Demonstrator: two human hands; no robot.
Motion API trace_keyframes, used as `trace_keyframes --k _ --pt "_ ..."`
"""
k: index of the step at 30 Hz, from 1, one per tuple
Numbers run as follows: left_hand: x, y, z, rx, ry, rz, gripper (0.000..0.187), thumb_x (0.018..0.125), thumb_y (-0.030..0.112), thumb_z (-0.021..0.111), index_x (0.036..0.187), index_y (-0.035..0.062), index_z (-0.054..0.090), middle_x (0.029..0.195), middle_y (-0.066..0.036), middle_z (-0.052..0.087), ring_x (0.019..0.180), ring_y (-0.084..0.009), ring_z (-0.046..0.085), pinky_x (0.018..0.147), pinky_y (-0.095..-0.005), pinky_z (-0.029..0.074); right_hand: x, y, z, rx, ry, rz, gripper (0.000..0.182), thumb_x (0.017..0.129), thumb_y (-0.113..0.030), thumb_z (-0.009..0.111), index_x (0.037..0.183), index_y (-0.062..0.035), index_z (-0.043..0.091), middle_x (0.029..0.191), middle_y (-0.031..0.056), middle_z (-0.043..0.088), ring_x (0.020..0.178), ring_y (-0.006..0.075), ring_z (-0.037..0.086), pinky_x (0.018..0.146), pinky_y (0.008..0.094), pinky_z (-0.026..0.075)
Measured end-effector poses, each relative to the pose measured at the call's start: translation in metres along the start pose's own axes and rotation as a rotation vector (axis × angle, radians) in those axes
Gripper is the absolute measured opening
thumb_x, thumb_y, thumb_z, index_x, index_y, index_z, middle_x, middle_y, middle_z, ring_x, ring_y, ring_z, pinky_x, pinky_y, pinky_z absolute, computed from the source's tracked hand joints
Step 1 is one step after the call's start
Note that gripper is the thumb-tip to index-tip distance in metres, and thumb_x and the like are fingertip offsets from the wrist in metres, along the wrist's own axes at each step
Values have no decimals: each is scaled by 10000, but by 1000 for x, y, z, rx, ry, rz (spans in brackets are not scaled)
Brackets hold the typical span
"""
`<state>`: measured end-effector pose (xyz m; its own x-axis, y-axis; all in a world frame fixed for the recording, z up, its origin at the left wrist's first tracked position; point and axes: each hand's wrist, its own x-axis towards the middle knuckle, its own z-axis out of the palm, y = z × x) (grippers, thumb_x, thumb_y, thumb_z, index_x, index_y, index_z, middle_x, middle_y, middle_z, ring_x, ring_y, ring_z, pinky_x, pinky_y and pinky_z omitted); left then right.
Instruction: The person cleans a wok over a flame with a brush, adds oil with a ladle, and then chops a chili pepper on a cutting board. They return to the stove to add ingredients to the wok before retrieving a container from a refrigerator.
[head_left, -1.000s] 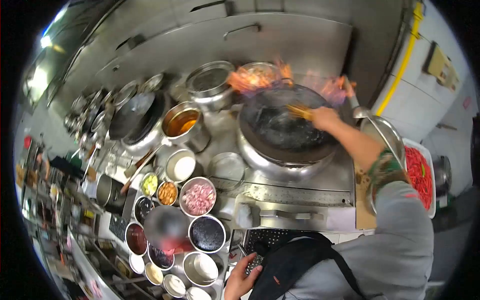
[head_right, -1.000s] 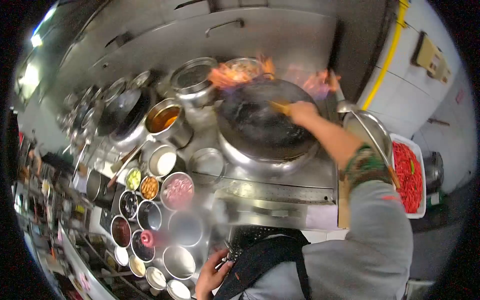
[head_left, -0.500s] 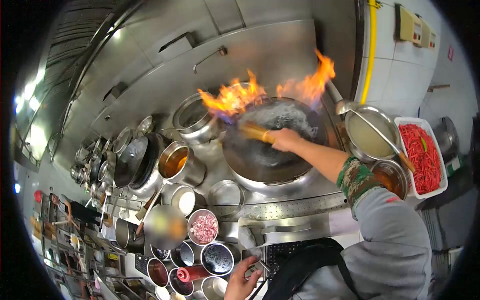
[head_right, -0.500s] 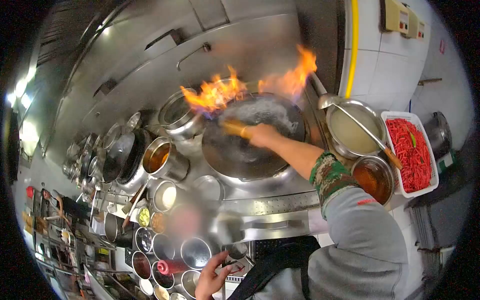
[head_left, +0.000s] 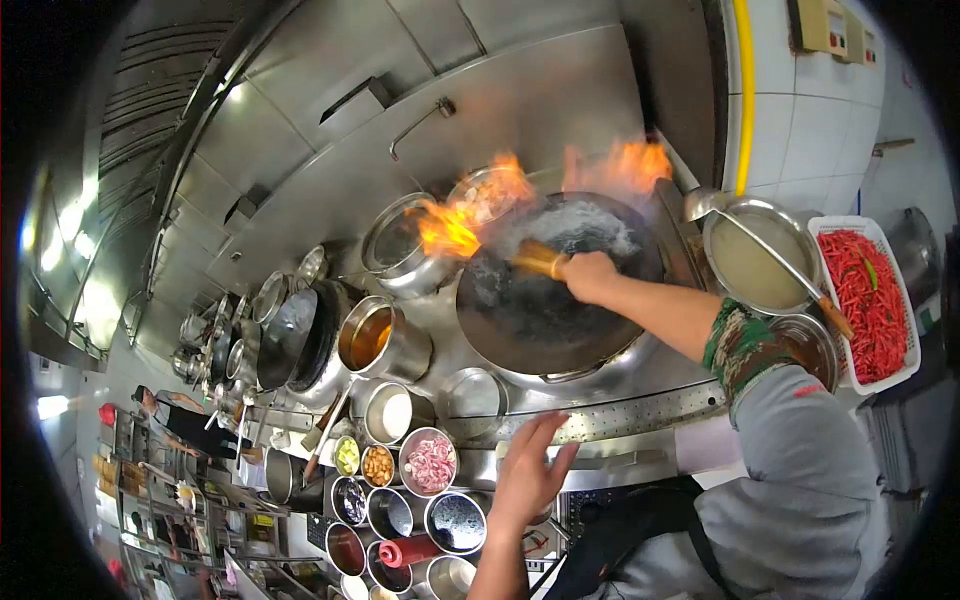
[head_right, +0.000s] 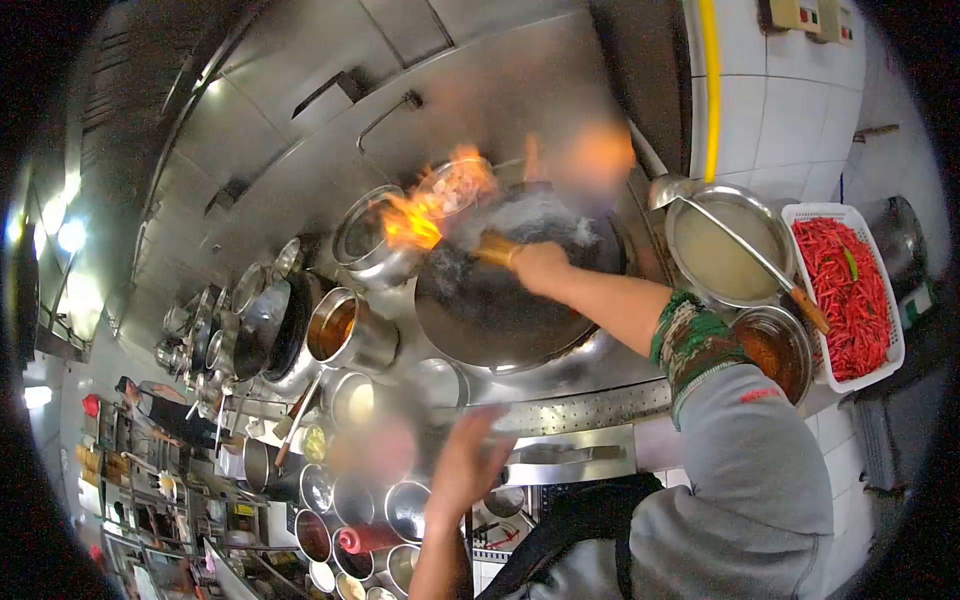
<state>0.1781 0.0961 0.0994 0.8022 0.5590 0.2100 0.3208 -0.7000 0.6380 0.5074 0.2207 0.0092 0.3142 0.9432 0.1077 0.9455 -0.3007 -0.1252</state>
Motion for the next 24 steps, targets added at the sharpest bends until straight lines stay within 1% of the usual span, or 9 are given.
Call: trace_keyframes --k 6,8,10,12,16,19,20,22,24 --pt "70 -26 71 318 110 150 366 852 164 673 1159 -14 582 1101 -199 597 1062 -384 548 980 -450 427 -50 43 -120 -211 -480 -146 260 745 -327 683 974 -215 737 983 95 723 941 305 687 794 450 543" --pt "73 -33 78 312 73 81 331 861 173 652 1126 -13 580 1053 -197 595 1030 -385 543 986 -461 414 -18 76 -107 -324 -454 27 253 741 -295 705 981 -220 736 939 114 724 899 296 700 745 452 551" --pt "71 -42 84 370 118 139 301 866 174 647 1100 -4 580 1022 -193 589 1000 -387 542 971 -469 418 26 91 -32 -181 -137 -69 312 760 -258 679 1070 -232 703 912 135 717 864 316 704 717 471 552" --pt "74 -46 91 413 144 175 289 870 176 642 1092 1 581 1006 -191 588 983 -390 541 965 -474 419 22 46 -16 91 -46 -35 368 782 -236 639 1149 -238 658 896 153 711 839 336 703 705 482 551" --pt "76 -40 91 429 125 168 295 868 187 651 1087 -1 589 983 -190 597 967 -387 549 934 -465 430 -28 -14 -31 402 -177 -196 356 780 -212 645 1134 -188 674 986 137 713 879 361 686 754 481 550" --pt "80 -38 87 403 56 94 281 865 235 668 1001 0 598 963 -221 616 947 -419 579 866 -489 459 -46 29 -69 279 -505 -500 568 732 -337 710 1286 -262 607 951 167 706 866 313 687 742 439 550" --pt "87 -36 84 431 0 84 288 876 269 656 966 0 610 935 -224 627 924 -419 590 848 -491 467 -26 62 -66 201 -723 -535 585 758 -342 736 1319 -260 595 1104 145 684 927 264 669 707 415 569" --pt "101 -34 80 485 -118 68 339 898 337 630 898 -1 633 879 -229 649 878 -419 612 810 -495 484 -8 119 -110 233 -1138 -85 478 851 -280 707 1317 -252 601 1307 78 587 976 247 651 668 383 604" --pt "112 -37 87 578 -182 40 410 884 419 621 820 17 664 809 -207 671 787 -395 650 718 -482 520 8 163 -125 24 -813 21 402 827 -253 694 1222 -202 643 1166 110 647 936 265 670 674 402 586"
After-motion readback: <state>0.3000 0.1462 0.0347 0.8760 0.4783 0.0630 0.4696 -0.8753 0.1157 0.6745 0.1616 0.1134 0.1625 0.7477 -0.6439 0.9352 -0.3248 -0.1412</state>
